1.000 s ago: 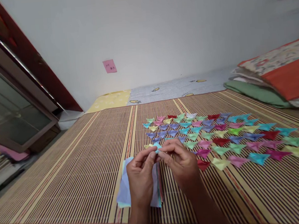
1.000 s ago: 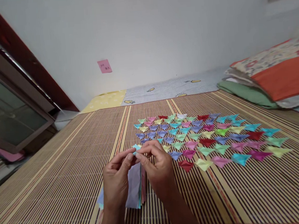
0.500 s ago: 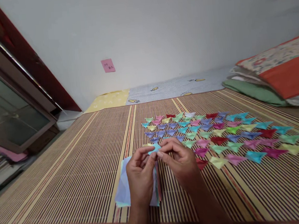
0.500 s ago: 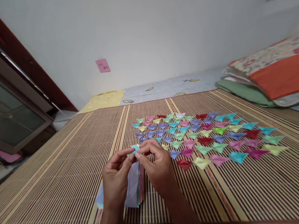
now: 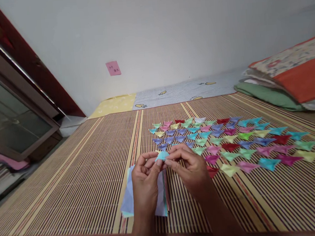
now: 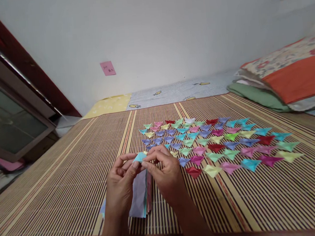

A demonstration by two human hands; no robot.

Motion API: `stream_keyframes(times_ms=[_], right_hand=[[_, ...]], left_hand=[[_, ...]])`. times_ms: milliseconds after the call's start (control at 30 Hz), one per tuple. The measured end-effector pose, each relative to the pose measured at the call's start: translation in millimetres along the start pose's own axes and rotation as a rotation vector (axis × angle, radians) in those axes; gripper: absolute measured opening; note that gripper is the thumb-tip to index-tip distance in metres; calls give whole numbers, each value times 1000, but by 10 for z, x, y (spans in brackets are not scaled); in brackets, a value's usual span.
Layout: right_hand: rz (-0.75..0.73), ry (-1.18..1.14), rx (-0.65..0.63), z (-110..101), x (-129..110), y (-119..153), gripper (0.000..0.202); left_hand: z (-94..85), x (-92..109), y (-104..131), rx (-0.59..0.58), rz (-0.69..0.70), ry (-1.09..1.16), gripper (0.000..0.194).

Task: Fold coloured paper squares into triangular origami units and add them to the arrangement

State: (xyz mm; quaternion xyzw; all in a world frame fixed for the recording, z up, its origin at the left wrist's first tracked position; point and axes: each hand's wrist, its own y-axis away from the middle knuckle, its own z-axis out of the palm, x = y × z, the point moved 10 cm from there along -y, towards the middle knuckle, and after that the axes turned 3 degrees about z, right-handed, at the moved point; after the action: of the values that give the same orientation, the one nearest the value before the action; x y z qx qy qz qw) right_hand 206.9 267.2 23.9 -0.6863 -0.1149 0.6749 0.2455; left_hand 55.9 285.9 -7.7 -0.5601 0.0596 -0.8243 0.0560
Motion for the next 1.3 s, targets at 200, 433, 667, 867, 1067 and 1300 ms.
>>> stream_keyframes(times_ms=[200, 433, 667, 867, 1067, 1300], right_hand=[[103, -137, 38, 0, 137, 14, 8], [64, -81, 44, 2, 100, 5, 13], [-6, 40, 61, -1, -24, 9, 14], [169, -135, 142, 3, 244, 52, 12], [345, -264, 68, 100, 443, 79, 18], [310, -235, 29, 86, 301, 76, 16]], left_hand=[[-15, -25, -1, 30, -3, 9, 30], [-12, 4, 5, 39, 20, -32, 26], [-30, -17, 23, 88, 26, -55, 27], [-58, -26, 20, 120, 43, -23, 24], [-114, 15, 36, 146, 101, -43, 19], [-78, -11, 43, 134, 71, 4, 19]])
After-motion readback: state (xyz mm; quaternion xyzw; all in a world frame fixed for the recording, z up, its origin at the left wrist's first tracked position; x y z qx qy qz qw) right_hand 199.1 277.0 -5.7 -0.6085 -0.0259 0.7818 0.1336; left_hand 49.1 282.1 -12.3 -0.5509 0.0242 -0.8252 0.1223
